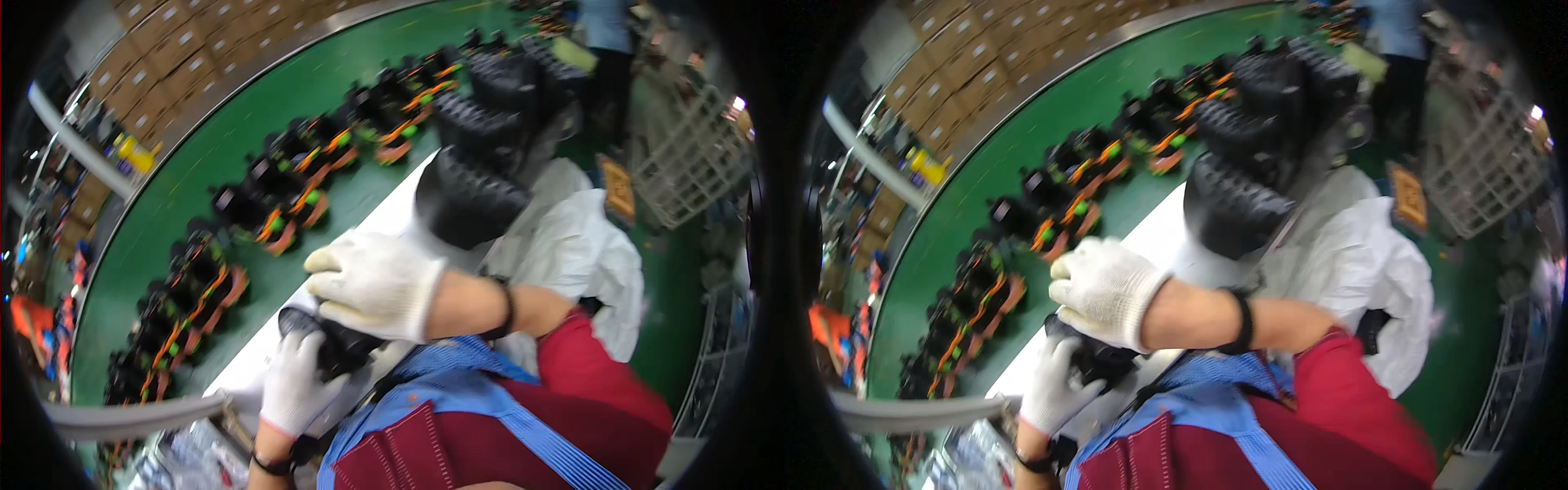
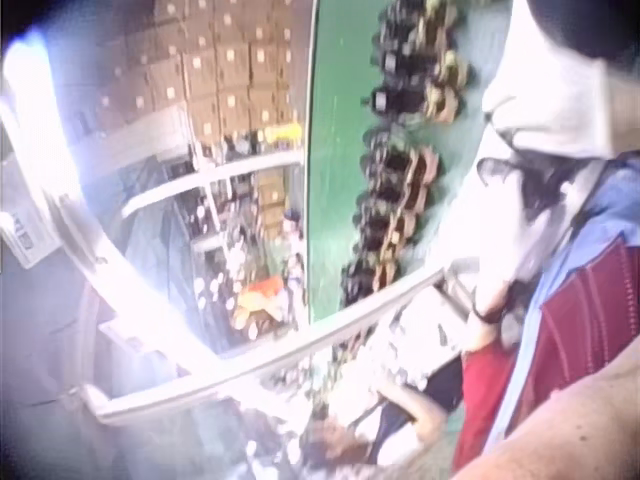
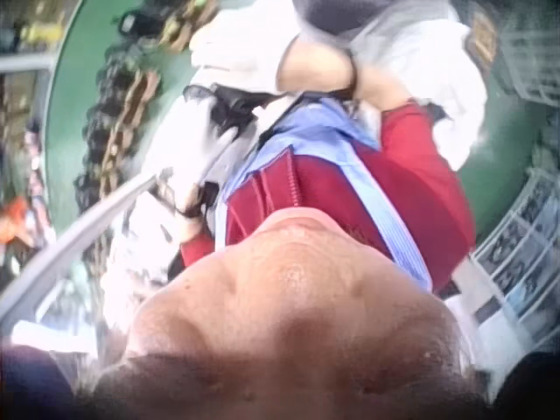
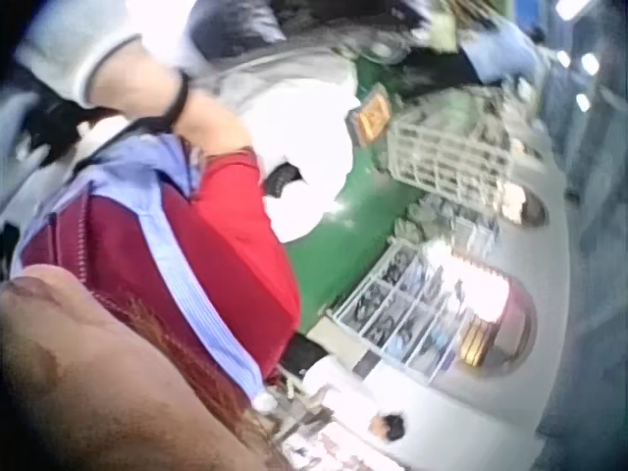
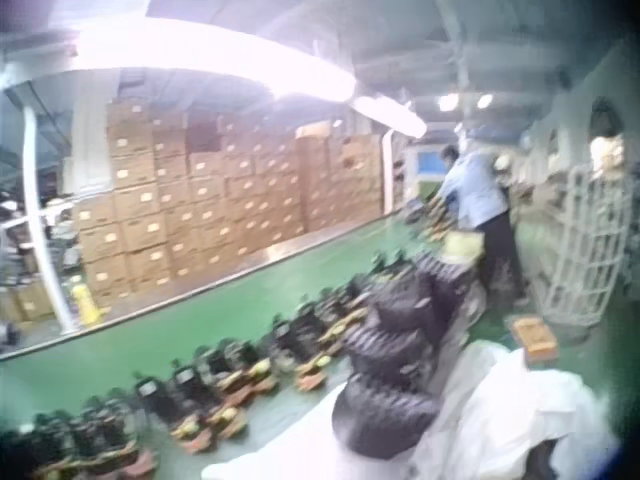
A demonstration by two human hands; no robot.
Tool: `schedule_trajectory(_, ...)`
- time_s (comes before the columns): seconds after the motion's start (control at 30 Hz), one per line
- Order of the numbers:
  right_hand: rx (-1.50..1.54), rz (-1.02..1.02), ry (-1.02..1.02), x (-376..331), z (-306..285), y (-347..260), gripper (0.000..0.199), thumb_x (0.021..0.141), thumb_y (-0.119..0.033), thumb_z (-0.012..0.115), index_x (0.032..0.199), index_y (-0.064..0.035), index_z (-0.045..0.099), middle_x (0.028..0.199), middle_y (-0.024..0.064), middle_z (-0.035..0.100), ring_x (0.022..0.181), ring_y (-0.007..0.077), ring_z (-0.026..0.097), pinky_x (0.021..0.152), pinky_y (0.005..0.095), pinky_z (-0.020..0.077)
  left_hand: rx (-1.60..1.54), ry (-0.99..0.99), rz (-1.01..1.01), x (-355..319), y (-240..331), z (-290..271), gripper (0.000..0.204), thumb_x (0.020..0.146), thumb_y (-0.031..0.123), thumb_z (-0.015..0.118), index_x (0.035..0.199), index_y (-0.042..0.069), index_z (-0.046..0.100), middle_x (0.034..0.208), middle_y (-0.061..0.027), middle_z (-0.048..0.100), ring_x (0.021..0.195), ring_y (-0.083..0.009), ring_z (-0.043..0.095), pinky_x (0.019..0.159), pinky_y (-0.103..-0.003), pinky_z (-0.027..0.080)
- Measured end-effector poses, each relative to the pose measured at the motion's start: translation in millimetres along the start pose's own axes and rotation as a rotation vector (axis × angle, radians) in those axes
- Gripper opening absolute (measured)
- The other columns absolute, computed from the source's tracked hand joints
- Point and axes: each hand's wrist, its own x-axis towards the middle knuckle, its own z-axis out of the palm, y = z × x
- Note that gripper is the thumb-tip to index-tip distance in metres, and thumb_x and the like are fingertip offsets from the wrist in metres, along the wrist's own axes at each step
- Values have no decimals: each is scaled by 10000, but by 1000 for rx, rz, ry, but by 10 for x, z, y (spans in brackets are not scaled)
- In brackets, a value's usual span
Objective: The worker is inspecting and assembling black shoe components on a production line.
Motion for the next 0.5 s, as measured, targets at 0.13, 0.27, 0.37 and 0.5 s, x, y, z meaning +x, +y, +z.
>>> schedule_trajectory(0.13, 33, -279, -216, 339, -835, -464, 144, 713, -204, 634, 774, -76, 656, 679, 96, 618, 586, 257, 629, 540, 371, 509, 138, -169, -168, 59, 207, -24, 573, 713, 322, 759, 1194, 80, 564, 1100, -143, 549, 1071, -311, 550, 818, -435, 500)
schedule_trajectory(0.27, 201, -329, -183, 469, -467, -218, 140, 712, -202, 635, 772, -78, 655, 678, 94, 617, 584, 256, 627, 534, 370, 505, 208, -177, -312, 127, 168, -58, 597, 699, 333, 770, 1201, 80, 569, 1107, -150, 549, 1066, -325, 551, 829, -434, 492)
schedule_trajectory(0.37, 242, -355, -181, 531, -493, -236, 135, 710, -200, 635, 771, -80, 654, 678, 92, 617, 582, 254, 625, 528, 370, 501, 235, -140, -352, 115, 226, -104, 615, 688, 340, 778, 1206, 80, 573, 1112, -156, 549, 1062, -335, 551, 836, -434, 487)
schedule_trajectory(0.5, 225, -322, -186, 510, -327, -284, 130, 708, -197, 636, 768, -84, 653, 677, 89, 616, 580, 252, 623, 519, 368, 495, 245, -112, -313, 191, 242, 27, 639, 674, 351, 789, 1213, 80, 578, 1119, -163, 549, 1057, -349, 552, 847, -434, 479)
